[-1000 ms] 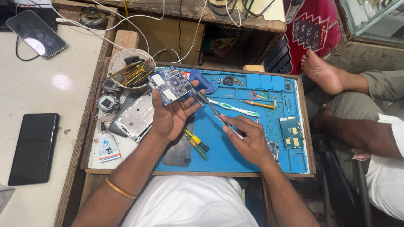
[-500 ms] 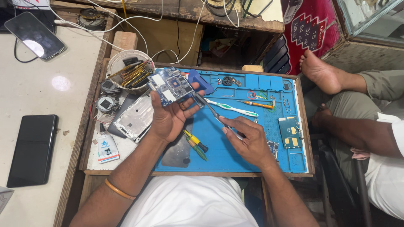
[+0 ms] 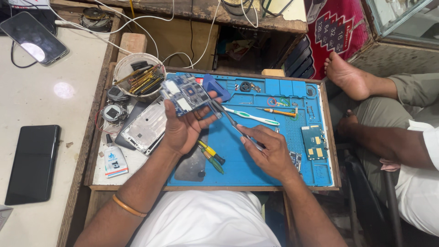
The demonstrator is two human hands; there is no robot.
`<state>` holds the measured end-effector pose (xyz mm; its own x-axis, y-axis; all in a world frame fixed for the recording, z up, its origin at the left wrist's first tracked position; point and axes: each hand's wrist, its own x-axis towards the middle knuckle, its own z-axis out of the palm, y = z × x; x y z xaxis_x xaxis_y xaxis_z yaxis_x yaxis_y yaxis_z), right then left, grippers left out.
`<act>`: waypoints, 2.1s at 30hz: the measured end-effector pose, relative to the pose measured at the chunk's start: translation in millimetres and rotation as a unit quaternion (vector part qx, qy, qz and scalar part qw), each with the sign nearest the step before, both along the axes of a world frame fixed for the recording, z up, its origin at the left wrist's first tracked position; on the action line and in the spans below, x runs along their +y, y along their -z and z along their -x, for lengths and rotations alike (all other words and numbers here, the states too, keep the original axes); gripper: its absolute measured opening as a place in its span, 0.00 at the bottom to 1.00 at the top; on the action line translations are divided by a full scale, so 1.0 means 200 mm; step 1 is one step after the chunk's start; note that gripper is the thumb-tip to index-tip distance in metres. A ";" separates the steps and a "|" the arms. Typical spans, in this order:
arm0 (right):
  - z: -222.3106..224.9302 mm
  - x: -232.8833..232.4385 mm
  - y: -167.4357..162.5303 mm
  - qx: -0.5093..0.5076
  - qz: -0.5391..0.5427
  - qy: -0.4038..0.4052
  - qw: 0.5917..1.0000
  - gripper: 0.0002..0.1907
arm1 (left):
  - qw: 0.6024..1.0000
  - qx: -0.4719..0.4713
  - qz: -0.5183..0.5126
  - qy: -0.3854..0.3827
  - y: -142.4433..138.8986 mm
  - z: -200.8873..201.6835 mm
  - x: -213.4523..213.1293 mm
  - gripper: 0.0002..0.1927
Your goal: The person holds a small blue circuit board and rotates it to view different sides. They use a pair of tweezers to point at specific components on the board while continuing to turn it over in their hands.
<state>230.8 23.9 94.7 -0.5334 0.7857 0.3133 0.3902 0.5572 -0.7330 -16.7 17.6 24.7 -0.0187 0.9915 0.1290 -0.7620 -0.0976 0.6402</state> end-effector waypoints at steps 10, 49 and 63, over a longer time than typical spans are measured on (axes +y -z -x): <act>0.00 -0.02 -0.01 0.000 -0.003 -0.002 1.000 0.16 | 0.999 -0.003 0.013 -0.053 -0.02 0.04 0.01 0.55; 0.08 -0.05 0.10 0.022 -0.138 0.040 0.989 0.19 | 0.996 0.023 -0.021 0.082 -0.15 -0.06 -0.05 0.63; 0.07 -0.06 0.11 0.045 -0.078 0.038 0.995 0.18 | 0.995 0.023 -0.006 0.096 -0.15 -0.06 -0.05 0.66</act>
